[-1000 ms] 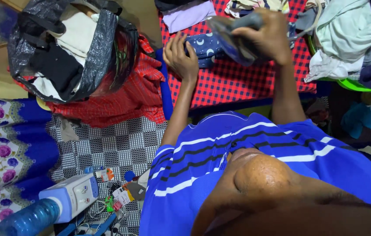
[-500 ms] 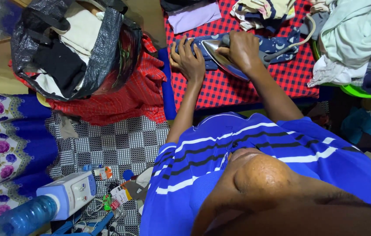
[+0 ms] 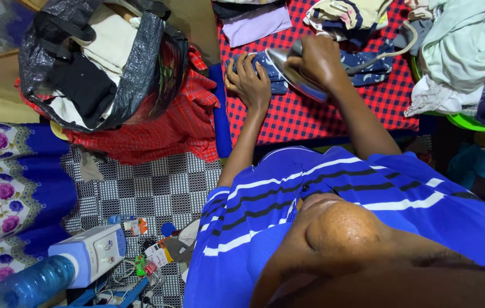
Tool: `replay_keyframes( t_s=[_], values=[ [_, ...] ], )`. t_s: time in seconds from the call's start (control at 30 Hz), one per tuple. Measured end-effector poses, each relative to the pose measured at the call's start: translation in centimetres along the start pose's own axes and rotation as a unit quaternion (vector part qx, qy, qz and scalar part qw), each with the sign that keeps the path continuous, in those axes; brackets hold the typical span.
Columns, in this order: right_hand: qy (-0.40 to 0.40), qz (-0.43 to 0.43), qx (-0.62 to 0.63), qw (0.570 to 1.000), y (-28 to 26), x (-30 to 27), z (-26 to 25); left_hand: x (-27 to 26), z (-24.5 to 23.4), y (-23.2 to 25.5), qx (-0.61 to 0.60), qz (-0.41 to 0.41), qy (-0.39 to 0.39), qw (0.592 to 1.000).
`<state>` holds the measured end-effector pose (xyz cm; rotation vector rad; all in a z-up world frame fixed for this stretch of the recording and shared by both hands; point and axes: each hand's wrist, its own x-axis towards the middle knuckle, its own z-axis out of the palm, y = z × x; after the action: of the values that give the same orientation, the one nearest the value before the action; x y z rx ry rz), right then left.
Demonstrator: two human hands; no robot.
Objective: Folding and ironing various clothing items on a table/bed surface.
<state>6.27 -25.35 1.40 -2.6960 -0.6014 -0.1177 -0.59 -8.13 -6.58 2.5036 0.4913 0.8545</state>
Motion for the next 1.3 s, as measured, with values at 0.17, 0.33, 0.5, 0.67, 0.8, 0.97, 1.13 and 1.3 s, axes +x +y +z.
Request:
replay_keyframes(
  t_s=[0.17, 0.33, 0.5, 0.67, 0.8, 0.97, 1.13, 1.3],
  values=[
    [-0.007, -0.064, -0.030, 0.998, 0.6, -1.0, 0.6, -0.2, 0.4, -0.4, -0.005, -0.003, 0.000, 1.000],
    [0.004, -0.007, 0.002, 1.000, -0.4, 0.9, 1.3, -0.2, 0.5, -1.1, -0.035, -0.056, 0.046, 0.997],
    [0.001, -0.007, -0.031, 0.999, 0.1, 1.7, 1.6, -0.4, 0.0, -2.4, -0.096, -0.127, 0.084, 0.984],
    [-0.035, -0.138, 0.019, 0.990, -0.2, 0.5, -0.4, -0.7, 0.4, -3.0, -0.122, -0.096, 0.086, 0.984],
    [-0.022, -0.164, -0.033, 0.986, -0.9, 0.7, 0.9, -0.1, -0.3, -2.0, -0.112, -0.116, 0.093, 0.982],
    [0.038, -0.116, -0.056, 0.991, -2.5, 1.5, 3.5, 0.0, -0.2, -1.9, -0.142, -0.120, 0.131, 0.974],
    [0.033, -0.071, -0.055, 0.995, -3.9, 1.7, 3.0, 0.0, 0.1, -2.4, -0.168, -0.110, 0.146, 0.969],
    [0.059, -0.157, -0.038, 0.985, -1.8, 0.7, 3.6, 0.0, -0.1, -2.2, -0.168, -0.121, 0.133, 0.969]
  ],
)
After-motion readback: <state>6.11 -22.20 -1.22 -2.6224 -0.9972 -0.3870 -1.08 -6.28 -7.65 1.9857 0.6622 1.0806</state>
